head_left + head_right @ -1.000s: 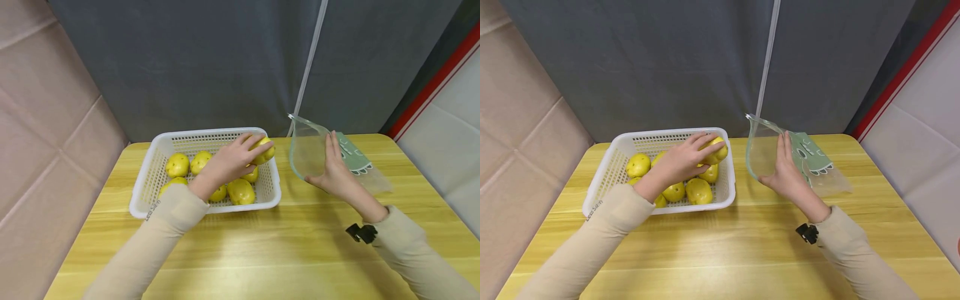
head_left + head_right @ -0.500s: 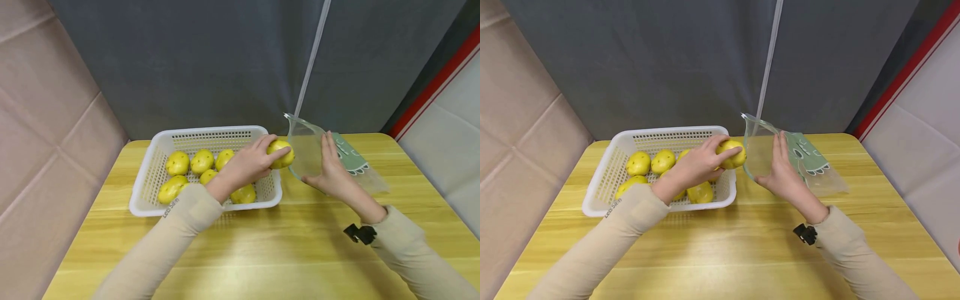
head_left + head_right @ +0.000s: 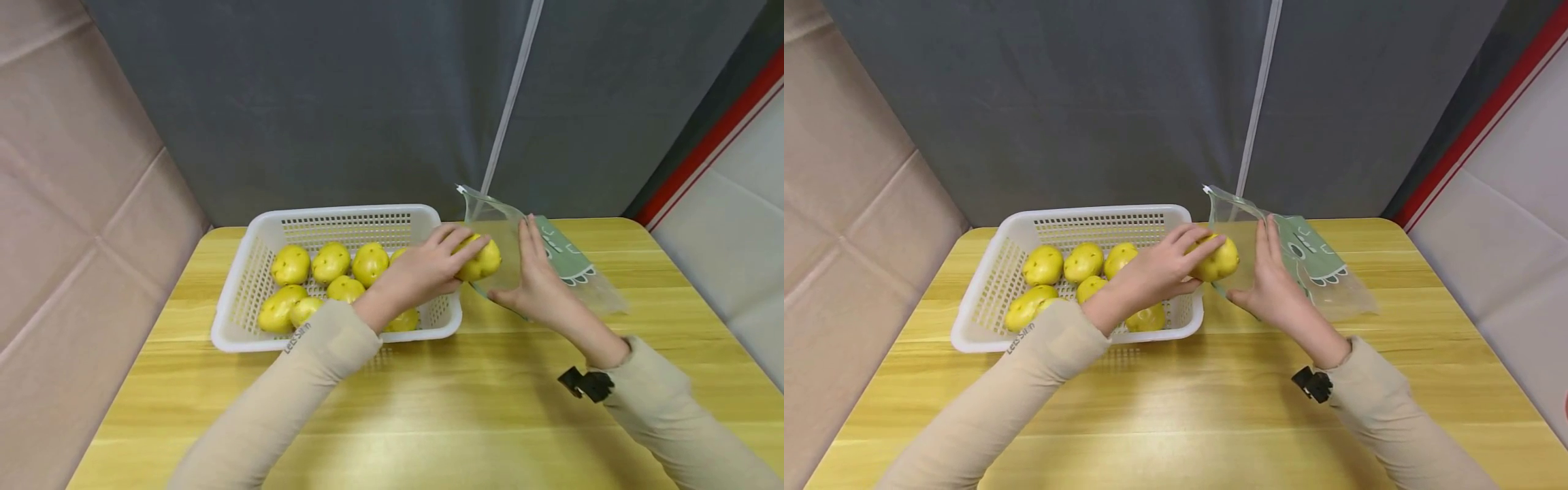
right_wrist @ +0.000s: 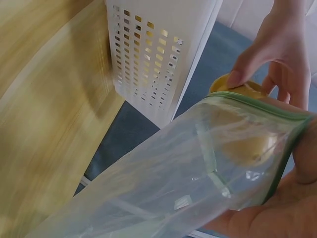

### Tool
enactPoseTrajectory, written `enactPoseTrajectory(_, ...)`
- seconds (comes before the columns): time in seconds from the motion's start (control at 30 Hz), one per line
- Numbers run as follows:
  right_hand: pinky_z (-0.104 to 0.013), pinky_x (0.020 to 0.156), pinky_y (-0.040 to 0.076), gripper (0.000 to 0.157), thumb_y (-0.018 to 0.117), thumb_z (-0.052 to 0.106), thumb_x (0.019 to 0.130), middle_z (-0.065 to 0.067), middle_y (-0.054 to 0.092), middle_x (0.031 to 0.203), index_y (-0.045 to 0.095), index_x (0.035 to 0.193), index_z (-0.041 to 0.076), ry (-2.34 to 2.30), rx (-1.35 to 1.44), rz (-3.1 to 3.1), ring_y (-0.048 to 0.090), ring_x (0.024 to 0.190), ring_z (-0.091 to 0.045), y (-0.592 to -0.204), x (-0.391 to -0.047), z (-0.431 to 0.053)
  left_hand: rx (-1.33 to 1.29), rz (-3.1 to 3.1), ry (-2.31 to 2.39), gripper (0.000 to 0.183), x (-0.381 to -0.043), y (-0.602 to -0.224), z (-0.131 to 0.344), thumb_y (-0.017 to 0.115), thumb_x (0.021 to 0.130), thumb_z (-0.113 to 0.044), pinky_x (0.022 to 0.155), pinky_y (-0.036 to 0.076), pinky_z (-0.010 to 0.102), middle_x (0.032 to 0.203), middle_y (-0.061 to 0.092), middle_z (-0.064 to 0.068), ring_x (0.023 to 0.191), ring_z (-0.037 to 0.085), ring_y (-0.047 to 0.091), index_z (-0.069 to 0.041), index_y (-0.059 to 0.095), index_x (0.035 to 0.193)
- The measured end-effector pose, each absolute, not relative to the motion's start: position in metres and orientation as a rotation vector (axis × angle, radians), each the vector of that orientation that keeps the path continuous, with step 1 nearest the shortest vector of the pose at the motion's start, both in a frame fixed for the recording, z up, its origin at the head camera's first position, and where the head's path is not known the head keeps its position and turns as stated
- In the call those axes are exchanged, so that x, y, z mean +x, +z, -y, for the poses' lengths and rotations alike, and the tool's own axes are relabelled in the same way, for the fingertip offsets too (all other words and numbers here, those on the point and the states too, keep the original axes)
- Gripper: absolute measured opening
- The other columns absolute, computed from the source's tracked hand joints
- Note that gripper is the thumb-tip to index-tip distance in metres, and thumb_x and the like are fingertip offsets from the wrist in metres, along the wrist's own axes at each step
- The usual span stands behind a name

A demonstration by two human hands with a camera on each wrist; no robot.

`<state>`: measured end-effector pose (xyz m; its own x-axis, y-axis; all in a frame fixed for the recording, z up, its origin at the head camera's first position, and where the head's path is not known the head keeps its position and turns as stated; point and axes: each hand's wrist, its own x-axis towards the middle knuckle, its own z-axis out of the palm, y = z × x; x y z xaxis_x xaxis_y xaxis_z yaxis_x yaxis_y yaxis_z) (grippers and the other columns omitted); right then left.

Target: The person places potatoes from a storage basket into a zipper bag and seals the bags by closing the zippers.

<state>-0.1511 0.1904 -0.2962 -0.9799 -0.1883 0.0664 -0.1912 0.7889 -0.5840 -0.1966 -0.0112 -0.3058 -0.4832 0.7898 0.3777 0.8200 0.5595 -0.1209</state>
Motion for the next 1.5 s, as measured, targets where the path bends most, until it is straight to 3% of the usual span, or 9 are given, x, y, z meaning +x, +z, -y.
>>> enactPoseTrajectory(0.2, -0.069, 0.109, 0.023, 0.116, 0.079, 0.01, 0.074, -0.026, -0.019, 0.156, -0.009, 0.147, -0.012, 0.974, 0.343, 2.95, 0.001, 0.142, -0.054, -0.295, -0.149, -0.188, -1.334, 2.397, -0.099, 0.059, -0.196, -0.306, 0.009, 0.067, 0.086, -0.018, 0.096, 0.054, 0.029, 0.138, 0.047, 0.005, 0.132, 0.029, 0.043, -0.012, 0.043, 0.14)
enactPoseTrajectory(0.33, -0.069, 0.109, 0.021, 0.115, 0.078, 0.01, 0.074, -0.027, -0.018, 0.156, -0.008, 0.147, -0.012, 0.96, 0.353, 2.948, 0.001, 0.142, -0.053, -0.295, -0.148, -0.186, -1.332, 2.387, -0.068, 0.06, -0.195, -0.307, 0.008, 0.067, 0.088, -0.019, 0.096, 0.054, 0.029, 0.141, 0.047, 0.003, 0.131, 0.027, 0.045, -0.015, 0.042, 0.142)
enactPoseTrajectory(0.6, -0.068, 0.108, 0.025, 0.115, 0.078, 0.013, 0.076, -0.025, -0.019, 0.157, -0.01, 0.148, -0.01, 0.957, 0.365, 2.966, 0.0, 0.143, -0.052, -0.291, -0.145, -0.184, -1.333, 2.322, 0.011, 0.059, -0.194, -0.308, 0.006, 0.064, 0.087, -0.018, 0.083, 0.058, 0.025, 0.141, 0.049, 0.002, 0.129, 0.022, 0.047, -0.018, 0.044, 0.142)
enactPoseTrajectory(0.8, -0.069, 0.106, 0.028, 0.115, 0.077, 0.014, 0.078, -0.024, -0.019, 0.157, -0.011, 0.148, -0.008, 0.964, 0.365, 2.97, 0.005, 0.142, -0.053, -0.288, -0.144, -0.184, -1.331, 2.359, 0.008, 0.061, -0.194, -0.307, 0.006, 0.066, 0.088, -0.021, 0.086, 0.057, 0.025, 0.142, 0.048, 0.002, 0.13, 0.021, 0.047, -0.017, 0.041, 0.144)
enactPoseTrajectory(0.9, -0.066, 0.103, 0.035, 0.114, 0.076, 0.014, 0.079, -0.023, -0.019, 0.157, -0.011, 0.149, -0.008, 0.988, 0.363, 2.941, 0.02, 0.138, -0.056, -0.287, -0.144, -0.184, -1.317, 2.34, -0.016, 0.06, -0.194, -0.307, 0.006, 0.064, 0.09, -0.023, 0.088, 0.056, 0.025, 0.143, 0.048, 0.004, 0.13, 0.021, 0.048, -0.016, 0.04, 0.145)
enactPoseTrajectory(1.03, -0.061, 0.101, 0.041, 0.108, 0.071, 0.005, 0.082, -0.022, -0.022, 0.157, -0.013, 0.149, -0.006, 1.077, 0.367, 2.882, 0.03, 0.133, -0.057, -0.285, -0.145, -0.183, -1.28, 2.259, -0.003, 0.053, -0.195, -0.307, 0.006, 0.061, 0.093, -0.024, 0.097, 0.052, 0.024, 0.14, 0.051, 0.005, 0.127, 0.02, 0.051, -0.014, 0.044, 0.142)
enactPoseTrajectory(1.2, -0.062, 0.101, 0.04, 0.102, 0.059, -0.007, 0.084, -0.014, -0.028, 0.156, -0.02, 0.149, 0.001, 1.251, 0.349, 2.78, 0.022, 0.137, -0.056, -0.281, -0.149, -0.187, -1.337, 2.194, -0.017, 0.037, -0.196, -0.309, 0.008, 0.054, 0.097, -0.024, 0.103, 0.048, 0.025, 0.13, 0.06, 0.001, 0.12, 0.017, 0.057, -0.014, 0.055, 0.133)
enactPoseTrajectory(1.4, -0.065, 0.101, 0.037, 0.097, 0.054, -0.005, 0.086, -0.009, -0.026, 0.157, -0.019, 0.15, 0.005, 1.307, 0.326, 2.683, 0.022, 0.139, -0.053, -0.275, -0.153, -0.195, -1.455, 2.291, 0.018, 0.043, -0.194, -0.309, 0.01, 0.051, 0.098, -0.038, 0.107, 0.044, 0.03, 0.13, 0.062, 0.0, 0.124, 0.018, 0.056, -0.015, 0.054, 0.135)
enactPoseTrajectory(1.5, -0.064, 0.101, 0.037, 0.094, 0.052, 0.0, 0.09, -0.005, -0.025, 0.158, -0.019, 0.15, 0.009, 1.312, 0.316, 2.679, 0.022, 0.14, -0.051, -0.273, -0.153, -0.198, -1.451, 2.319, 0.14, 0.04, -0.193, -0.309, 0.012, 0.053, 0.097, -0.028, 0.103, 0.045, 0.028, 0.123, 0.065, -0.004, 0.116, 0.016, 0.059, -0.018, 0.053, 0.136)
